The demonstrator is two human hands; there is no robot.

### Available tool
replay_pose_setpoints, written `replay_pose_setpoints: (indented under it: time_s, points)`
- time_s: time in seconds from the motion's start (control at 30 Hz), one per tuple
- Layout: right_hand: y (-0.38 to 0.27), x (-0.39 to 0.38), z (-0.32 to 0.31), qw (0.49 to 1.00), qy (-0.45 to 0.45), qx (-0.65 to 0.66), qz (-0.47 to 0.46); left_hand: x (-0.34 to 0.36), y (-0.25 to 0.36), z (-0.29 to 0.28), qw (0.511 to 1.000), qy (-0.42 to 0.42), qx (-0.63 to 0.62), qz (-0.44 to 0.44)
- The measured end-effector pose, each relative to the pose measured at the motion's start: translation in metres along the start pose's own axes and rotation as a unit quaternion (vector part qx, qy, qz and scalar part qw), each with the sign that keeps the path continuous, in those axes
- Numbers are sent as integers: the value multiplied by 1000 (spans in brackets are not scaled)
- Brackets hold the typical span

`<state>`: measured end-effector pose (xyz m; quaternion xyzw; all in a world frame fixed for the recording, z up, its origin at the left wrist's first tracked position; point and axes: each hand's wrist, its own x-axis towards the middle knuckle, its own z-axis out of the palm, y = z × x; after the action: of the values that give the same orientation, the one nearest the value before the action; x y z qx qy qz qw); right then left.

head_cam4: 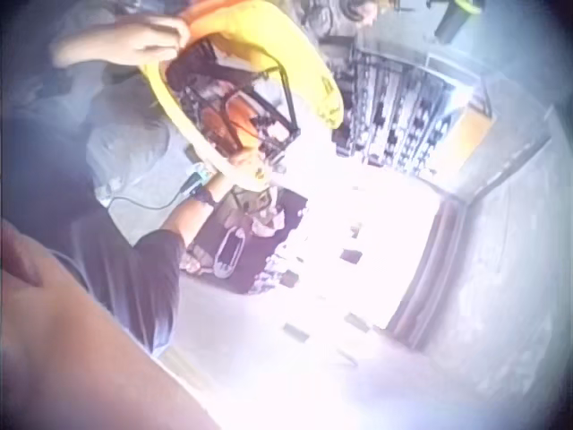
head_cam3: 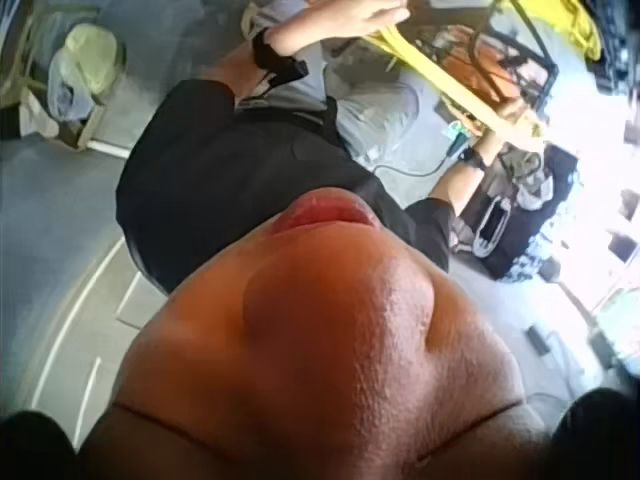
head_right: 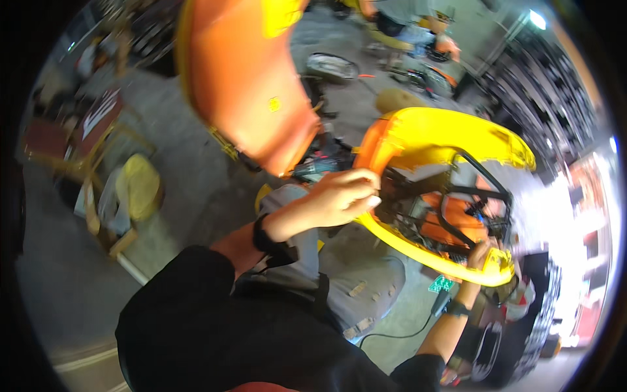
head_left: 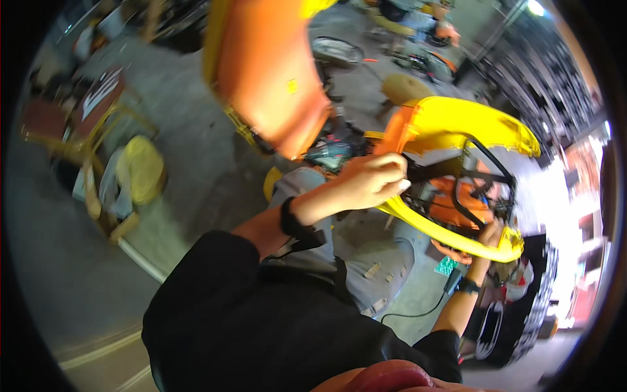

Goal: Dismantling and repairing the plastic body panels and fairing components of an electric scooter or motorcycle.

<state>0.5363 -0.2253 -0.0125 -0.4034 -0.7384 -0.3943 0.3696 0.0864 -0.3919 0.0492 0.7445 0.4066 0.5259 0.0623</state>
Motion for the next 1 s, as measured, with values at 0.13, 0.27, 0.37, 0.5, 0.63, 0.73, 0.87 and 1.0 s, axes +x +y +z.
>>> replay_pose_setpoints:
  time_s: [0.13,0.27,0.37,0.5,0.63,0.73,0.87,1.0]
  points:
    - [-2,-7,-7,967,-193,54,157,-9,4,4,991,106,70,42]
    - [5,-9,-17,988,-97,58,106,-12,12,12,992,120,41,18]
    - [-29,3,-10,991,-67,78,87,-18,2,16,984,170,21,40]
    - [-46,12,-28,993,-36,69,84,-4,-14,54,968,240,34,69]
    - [-54,23,-16,990,-46,94,94,4,-27,54,969,235,73,-23]
    - [-57,24,-13,989,-60,97,93,16,-30,58,974,216,30,-58]
    - [-34,11,-22,990,-51,85,96,2,-11,41,959,282,-14,0]
    - [-21,-16,-21,987,-70,90,110,-8,3,31,980,189,-2,-57]
